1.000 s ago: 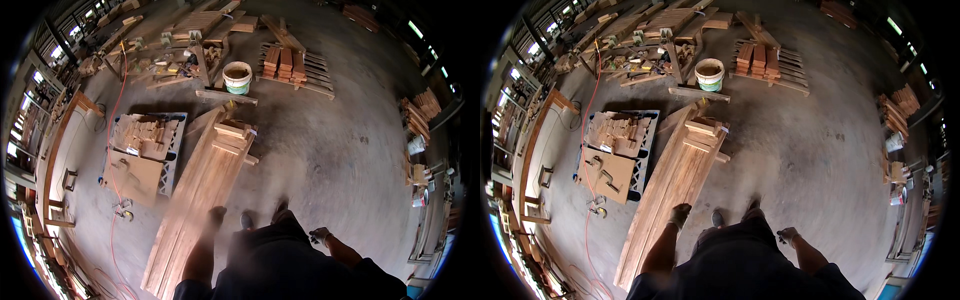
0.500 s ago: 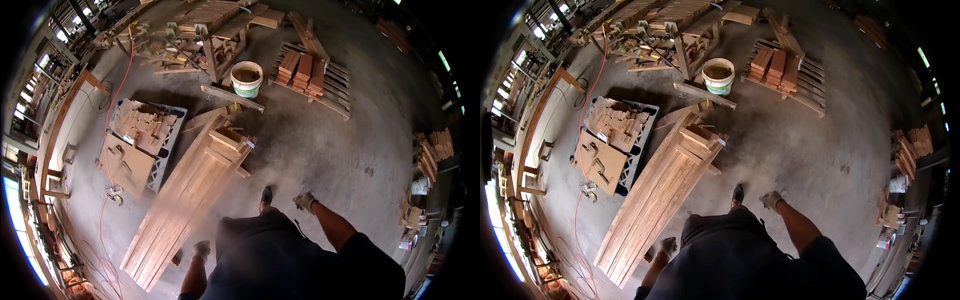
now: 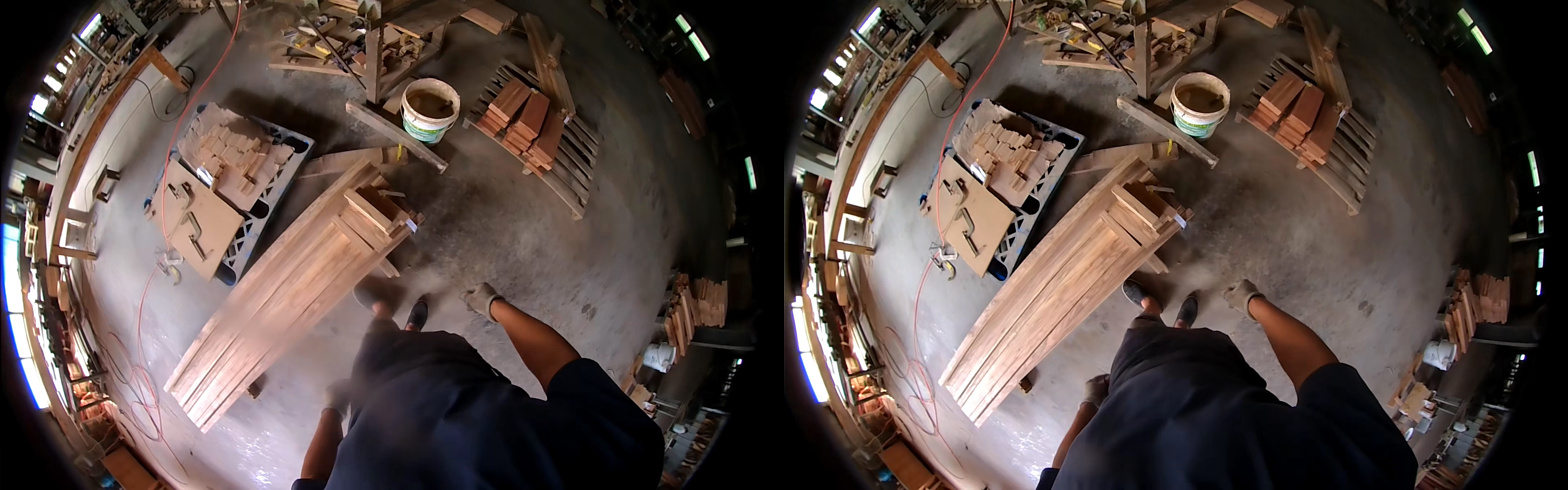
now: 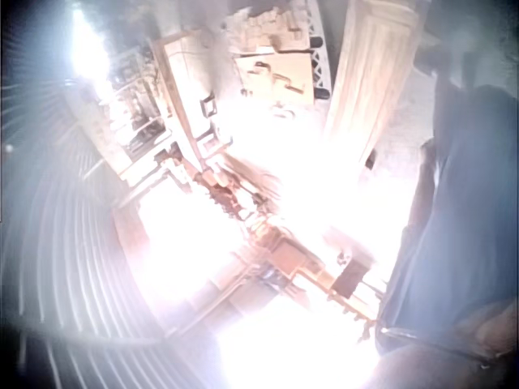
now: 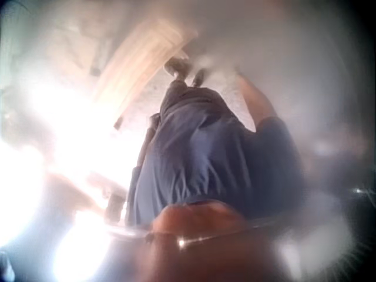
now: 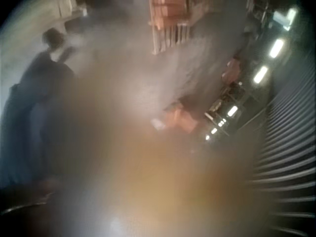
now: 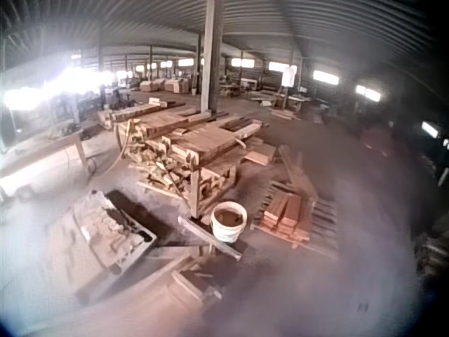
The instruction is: The person walks through a workshop, picks up small wooden blocks, and arranges them on a workbench. They repeatedly pick up blocks from a pile, place them on the table, and adjust their positions to form a small stack.
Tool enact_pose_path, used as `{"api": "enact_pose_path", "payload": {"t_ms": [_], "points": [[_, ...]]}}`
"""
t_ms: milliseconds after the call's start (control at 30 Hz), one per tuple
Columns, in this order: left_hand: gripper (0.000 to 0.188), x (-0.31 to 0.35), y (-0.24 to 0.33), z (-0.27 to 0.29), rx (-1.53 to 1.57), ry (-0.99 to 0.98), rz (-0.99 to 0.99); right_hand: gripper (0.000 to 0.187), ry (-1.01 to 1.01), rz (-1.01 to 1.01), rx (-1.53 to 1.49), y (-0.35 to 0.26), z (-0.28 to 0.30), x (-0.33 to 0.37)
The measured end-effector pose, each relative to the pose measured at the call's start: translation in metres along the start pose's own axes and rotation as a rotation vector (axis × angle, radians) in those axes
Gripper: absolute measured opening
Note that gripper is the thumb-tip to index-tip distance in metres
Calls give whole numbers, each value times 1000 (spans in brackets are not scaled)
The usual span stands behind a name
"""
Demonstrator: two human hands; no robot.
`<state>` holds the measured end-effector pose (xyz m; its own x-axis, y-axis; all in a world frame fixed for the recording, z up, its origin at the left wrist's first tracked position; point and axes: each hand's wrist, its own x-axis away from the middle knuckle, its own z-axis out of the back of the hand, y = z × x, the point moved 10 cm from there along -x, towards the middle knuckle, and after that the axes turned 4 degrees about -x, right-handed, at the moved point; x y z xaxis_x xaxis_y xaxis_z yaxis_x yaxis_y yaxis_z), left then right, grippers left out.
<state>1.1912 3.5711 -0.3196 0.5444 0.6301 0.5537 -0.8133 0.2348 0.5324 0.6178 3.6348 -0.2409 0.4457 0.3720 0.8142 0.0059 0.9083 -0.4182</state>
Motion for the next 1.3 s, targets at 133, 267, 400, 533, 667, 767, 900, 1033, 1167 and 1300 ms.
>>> {"api": "enact_pose_path", "payload": {"t_ms": [133,267,400,533,667,767,900,1033,1167,1300], "points": [[15,-59,-46,-20,626,15,338,33,-99,-15,144,-48,-20,20],[18,-125,41,76,685,47,396,32,-115,-66,156,-52,-16,15],[27,-145,90,109,905,52,481,33,-128,-39,225,-76,-16,-14],[41,-147,125,134,625,116,446,32,-202,-14,323,-103,-20,-40],[61,-149,127,107,313,-52,522,35,-196,-47,255,-119,-23,-66],[59,-149,128,83,271,-84,629,39,-221,-6,438,-119,-27,-94],[52,-152,159,35,143,-306,465,53,-354,58,1068,-131,-26,-98],[31,-157,191,37,199,-338,526,52,-464,-59,1227,-99,-12,-97],[21,-142,139,-48,295,-284,273,44,-597,14,1272,-65,-12,-115],[16,-136,174,-26,482,-527,204,33,-1015,237,1221,-76,-15,-73]]}}
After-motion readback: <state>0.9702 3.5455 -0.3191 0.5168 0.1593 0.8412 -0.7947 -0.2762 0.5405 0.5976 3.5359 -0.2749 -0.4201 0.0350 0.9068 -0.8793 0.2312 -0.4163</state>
